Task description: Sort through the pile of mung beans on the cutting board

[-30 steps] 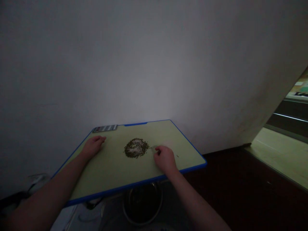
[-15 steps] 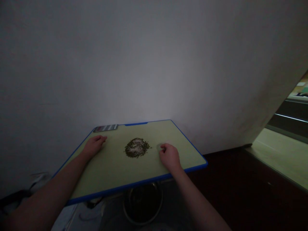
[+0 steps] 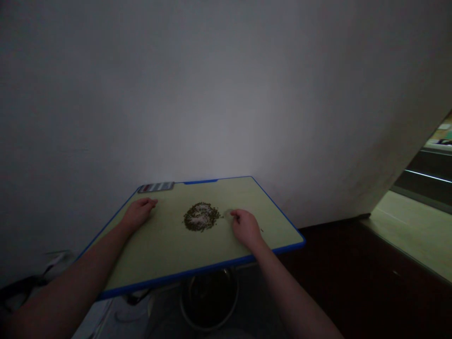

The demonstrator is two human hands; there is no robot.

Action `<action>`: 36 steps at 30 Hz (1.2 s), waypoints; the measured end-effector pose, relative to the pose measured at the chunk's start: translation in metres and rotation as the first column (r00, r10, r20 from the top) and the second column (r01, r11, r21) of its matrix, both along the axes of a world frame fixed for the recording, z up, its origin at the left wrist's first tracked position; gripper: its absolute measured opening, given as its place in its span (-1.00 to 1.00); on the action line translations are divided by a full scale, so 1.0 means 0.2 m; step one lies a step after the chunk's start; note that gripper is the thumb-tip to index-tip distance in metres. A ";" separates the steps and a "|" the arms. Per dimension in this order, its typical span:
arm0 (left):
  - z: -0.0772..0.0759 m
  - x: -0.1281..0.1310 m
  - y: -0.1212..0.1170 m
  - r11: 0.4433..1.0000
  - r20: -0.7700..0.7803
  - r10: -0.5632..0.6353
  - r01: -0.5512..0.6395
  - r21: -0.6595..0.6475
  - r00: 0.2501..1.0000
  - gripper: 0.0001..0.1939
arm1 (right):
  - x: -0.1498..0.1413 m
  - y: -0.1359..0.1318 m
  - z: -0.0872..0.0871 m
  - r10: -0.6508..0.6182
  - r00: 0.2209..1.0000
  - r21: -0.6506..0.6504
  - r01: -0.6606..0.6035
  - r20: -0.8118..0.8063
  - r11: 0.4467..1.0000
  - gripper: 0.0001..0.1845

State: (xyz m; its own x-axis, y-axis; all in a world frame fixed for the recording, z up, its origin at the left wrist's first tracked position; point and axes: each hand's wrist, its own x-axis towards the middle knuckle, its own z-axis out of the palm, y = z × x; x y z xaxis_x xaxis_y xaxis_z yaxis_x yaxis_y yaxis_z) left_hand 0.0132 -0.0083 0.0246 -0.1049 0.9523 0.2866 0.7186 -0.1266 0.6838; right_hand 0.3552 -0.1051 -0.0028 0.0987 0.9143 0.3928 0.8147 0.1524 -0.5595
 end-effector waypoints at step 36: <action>0.00 -0.01 0.00 1.000 -0.074 0.009 -0.009 0.000 0.997 -0.61 | -0.01 -0.03 -0.01 0.112 0.993 0.021 -0.111 -0.038 0.994 -0.70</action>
State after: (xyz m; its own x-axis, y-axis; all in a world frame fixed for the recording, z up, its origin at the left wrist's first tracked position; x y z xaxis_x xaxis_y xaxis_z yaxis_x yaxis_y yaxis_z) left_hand 0.0115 -0.0075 0.0244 -0.0924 0.9515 0.2935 0.7682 -0.1194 0.6290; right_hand 0.3522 -0.1107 -0.0040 0.0123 0.9130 0.4078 0.7696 0.2517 -0.5868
